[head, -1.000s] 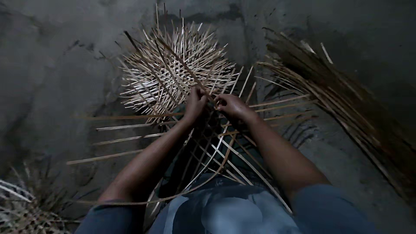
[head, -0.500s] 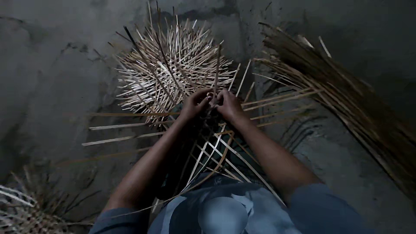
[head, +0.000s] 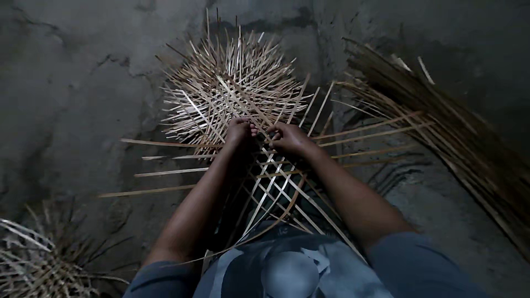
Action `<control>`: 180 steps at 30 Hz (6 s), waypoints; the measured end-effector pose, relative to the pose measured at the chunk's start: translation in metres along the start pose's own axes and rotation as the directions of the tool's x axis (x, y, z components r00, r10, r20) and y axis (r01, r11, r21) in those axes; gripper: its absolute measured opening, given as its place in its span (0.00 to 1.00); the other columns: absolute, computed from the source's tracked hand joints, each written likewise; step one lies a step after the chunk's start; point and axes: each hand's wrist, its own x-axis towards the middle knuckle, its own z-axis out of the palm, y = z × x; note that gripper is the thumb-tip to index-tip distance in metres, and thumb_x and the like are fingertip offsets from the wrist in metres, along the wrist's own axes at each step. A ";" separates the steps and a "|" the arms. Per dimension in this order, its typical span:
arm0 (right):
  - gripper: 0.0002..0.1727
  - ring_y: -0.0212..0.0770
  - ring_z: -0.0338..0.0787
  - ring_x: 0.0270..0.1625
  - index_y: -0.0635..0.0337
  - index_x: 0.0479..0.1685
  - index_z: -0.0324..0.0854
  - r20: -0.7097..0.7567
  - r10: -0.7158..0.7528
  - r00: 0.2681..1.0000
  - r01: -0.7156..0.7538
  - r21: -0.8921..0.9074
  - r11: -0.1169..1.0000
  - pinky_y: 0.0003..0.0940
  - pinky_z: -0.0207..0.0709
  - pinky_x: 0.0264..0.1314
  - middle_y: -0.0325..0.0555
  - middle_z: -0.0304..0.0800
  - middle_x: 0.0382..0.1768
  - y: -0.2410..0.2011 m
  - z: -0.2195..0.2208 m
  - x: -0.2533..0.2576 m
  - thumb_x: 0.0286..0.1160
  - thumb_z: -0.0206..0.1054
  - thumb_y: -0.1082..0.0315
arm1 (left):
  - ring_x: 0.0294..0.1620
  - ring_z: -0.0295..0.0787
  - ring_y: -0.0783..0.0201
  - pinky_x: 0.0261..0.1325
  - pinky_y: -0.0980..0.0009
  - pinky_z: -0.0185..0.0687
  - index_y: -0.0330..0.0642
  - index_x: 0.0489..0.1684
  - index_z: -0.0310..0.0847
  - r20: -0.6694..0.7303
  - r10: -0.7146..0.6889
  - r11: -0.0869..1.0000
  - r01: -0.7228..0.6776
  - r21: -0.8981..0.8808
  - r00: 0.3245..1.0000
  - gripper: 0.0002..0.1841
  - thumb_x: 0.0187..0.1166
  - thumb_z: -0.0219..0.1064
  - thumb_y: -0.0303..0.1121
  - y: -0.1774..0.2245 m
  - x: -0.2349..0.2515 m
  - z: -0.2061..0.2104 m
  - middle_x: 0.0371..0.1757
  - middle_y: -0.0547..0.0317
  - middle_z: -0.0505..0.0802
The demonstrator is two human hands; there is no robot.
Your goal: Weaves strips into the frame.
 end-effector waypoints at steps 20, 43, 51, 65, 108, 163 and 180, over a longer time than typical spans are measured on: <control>0.16 0.46 0.93 0.41 0.55 0.63 0.83 -0.087 -0.100 0.991 0.115 0.187 0.976 0.52 0.88 0.51 0.52 0.93 0.44 0.023 -0.010 -0.002 0.78 0.71 0.68 | 0.37 0.84 0.75 0.42 0.75 0.83 0.42 0.54 0.84 0.379 0.157 0.927 -0.268 0.261 0.912 0.13 0.91 0.57 0.39 -0.002 -0.012 -0.002 0.43 0.64 0.90; 0.15 0.41 0.92 0.42 0.55 0.63 0.79 0.069 -0.134 0.989 0.119 0.188 0.975 0.45 0.88 0.47 0.46 0.91 0.49 -0.015 0.001 0.005 0.81 0.68 0.65 | 0.38 0.89 0.63 0.44 0.61 0.88 0.47 0.67 0.81 0.423 -0.029 0.829 -0.214 0.516 0.906 0.14 0.90 0.61 0.39 0.010 -0.005 -0.041 0.47 0.54 0.92; 0.18 0.47 0.90 0.45 0.61 0.43 0.86 -0.344 -0.099 0.934 0.122 0.046 0.991 0.52 0.85 0.53 0.51 0.90 0.42 -0.016 0.034 0.009 0.62 0.83 0.59 | 0.49 0.93 0.67 0.60 0.57 0.88 0.52 0.58 0.91 0.371 0.169 0.730 -0.369 0.575 0.913 0.11 0.86 0.67 0.38 0.001 -0.004 -0.042 0.51 0.62 0.96; 0.23 0.38 0.92 0.47 0.58 0.78 0.70 -0.001 0.191 0.982 -0.162 0.524 0.837 0.34 0.87 0.50 0.50 0.89 0.56 0.005 -0.046 0.039 0.90 0.60 0.60 | 0.48 0.92 0.63 0.58 0.52 0.86 0.52 0.59 0.89 0.426 0.294 0.733 -0.488 0.474 0.856 0.11 0.86 0.65 0.35 -0.011 -0.005 -0.034 0.51 0.58 0.94; 0.18 0.38 0.91 0.44 0.68 0.72 0.71 -0.214 0.606 0.766 0.023 0.951 0.307 0.31 0.87 0.49 0.51 0.88 0.51 0.063 -0.001 -0.089 0.94 0.49 0.67 | 0.97 0.39 0.42 0.91 0.32 0.31 0.83 0.91 0.57 0.497 0.354 -0.057 -0.512 0.857 0.793 0.30 0.87 0.41 0.64 -0.062 -0.068 -0.009 0.96 0.57 0.57; 0.28 0.43 0.87 0.71 0.62 0.88 0.61 -0.680 0.290 0.673 0.297 0.608 0.736 0.38 0.83 0.71 0.51 0.78 0.79 0.064 -0.010 -0.131 0.92 0.51 0.65 | 0.60 0.87 0.62 0.60 0.69 0.88 0.31 0.85 0.53 -0.307 0.680 0.732 -0.593 0.336 0.665 0.40 0.75 0.73 0.32 -0.001 -0.047 -0.088 0.70 0.44 0.80; 0.27 0.49 0.92 0.62 0.60 0.88 0.59 0.114 0.249 0.962 -0.233 0.817 0.528 0.39 0.88 0.64 0.60 0.82 0.70 -0.051 0.007 -0.074 0.93 0.53 0.66 | 0.46 0.92 0.48 0.60 0.33 0.77 0.45 0.44 0.93 0.218 0.398 0.377 -0.375 0.847 0.891 0.18 0.88 0.61 0.48 0.077 -0.026 -0.128 0.39 0.50 0.96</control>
